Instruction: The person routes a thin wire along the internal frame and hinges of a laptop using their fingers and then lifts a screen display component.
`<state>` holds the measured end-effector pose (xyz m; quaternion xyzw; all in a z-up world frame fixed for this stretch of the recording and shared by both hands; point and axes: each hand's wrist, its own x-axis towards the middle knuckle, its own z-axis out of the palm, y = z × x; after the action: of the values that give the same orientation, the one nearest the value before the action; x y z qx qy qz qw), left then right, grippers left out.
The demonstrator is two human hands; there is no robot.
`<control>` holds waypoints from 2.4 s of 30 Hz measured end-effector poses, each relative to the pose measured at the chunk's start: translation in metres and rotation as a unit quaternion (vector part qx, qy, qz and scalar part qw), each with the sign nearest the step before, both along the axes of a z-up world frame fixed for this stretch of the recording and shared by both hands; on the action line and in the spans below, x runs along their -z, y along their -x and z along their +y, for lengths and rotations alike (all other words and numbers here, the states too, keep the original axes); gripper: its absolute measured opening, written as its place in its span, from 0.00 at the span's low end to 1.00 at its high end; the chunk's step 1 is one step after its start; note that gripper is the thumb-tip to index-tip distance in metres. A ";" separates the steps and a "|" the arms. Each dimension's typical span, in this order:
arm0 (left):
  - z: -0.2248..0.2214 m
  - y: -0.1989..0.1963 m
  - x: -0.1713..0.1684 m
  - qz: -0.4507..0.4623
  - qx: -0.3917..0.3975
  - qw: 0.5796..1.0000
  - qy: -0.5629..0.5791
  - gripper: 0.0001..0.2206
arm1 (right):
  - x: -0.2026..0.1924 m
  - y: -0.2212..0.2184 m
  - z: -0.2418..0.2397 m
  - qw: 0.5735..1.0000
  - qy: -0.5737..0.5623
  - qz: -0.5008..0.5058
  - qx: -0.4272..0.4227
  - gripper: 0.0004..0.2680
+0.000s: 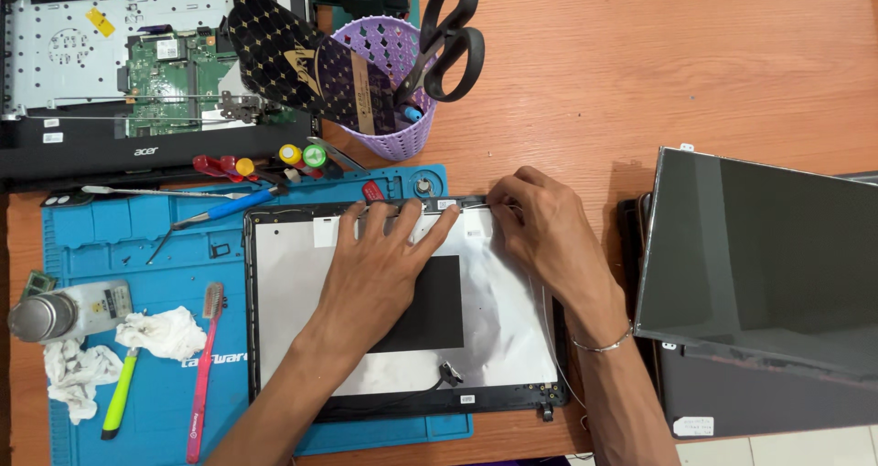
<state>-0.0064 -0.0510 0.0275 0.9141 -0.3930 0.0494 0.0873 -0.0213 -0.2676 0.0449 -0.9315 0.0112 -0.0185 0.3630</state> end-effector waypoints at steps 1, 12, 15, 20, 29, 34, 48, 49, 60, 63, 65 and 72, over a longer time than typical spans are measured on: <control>-0.001 0.001 0.000 -0.007 -0.003 1.000 -0.004 0.29 | 0.000 0.001 -0.001 1.000 -0.001 -0.002 0.004 0.04; -0.012 0.011 0.009 -0.069 0.010 0.997 -0.018 0.26 | 0.006 -0.002 -0.010 0.997 0.012 0.032 0.064 0.04; -0.013 0.011 0.009 -0.037 0.013 0.999 -0.031 0.27 | 0.009 -0.004 -0.013 0.997 0.028 0.040 0.062 0.04; -0.016 0.011 0.012 -0.030 0.002 0.999 0.043 0.24 | 0.011 0.003 -0.013 0.997 0.011 0.016 0.071 0.04; -0.023 0.020 0.019 -0.052 -0.027 0.997 0.050 0.24 | 0.008 0.014 -0.011 0.996 -0.025 0.011 0.080 0.03; -0.027 0.025 0.025 -0.052 -0.045 0.996 0.048 0.24 | 0.008 0.015 -0.011 0.996 -0.024 0.012 0.079 0.03; -0.025 0.026 0.035 -0.013 -0.068 0.984 0.164 0.19 | 0.001 0.013 -0.008 0.995 -0.027 -0.011 0.092 0.04; -0.024 0.026 0.036 -0.012 -0.071 0.982 0.174 0.18 | 0.001 0.013 -0.008 0.996 -0.029 -0.010 0.089 0.05; -0.021 0.022 0.036 -0.014 -0.069 0.977 0.200 0.19 | 0.007 0.009 0.000 0.995 -0.019 -0.042 0.092 0.04; -0.022 0.023 0.035 -0.015 -0.074 0.979 0.188 0.22 | 0.010 0.008 0.002 0.993 -0.003 -0.055 0.101 0.03; -0.023 0.023 0.035 -0.007 -0.076 0.981 0.177 0.24 | 0.011 0.008 0.002 0.993 -0.012 -0.057 0.101 0.03; -0.023 0.022 0.037 0.000 -0.068 0.987 0.147 0.27 | 0.010 0.008 -0.002 0.993 -0.017 -0.060 0.105 0.03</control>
<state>-0.0288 -0.0738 -0.0096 0.9160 -0.3179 0.1121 0.2176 -0.0295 -0.2692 0.0352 -0.9162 0.0876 -0.1123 0.3746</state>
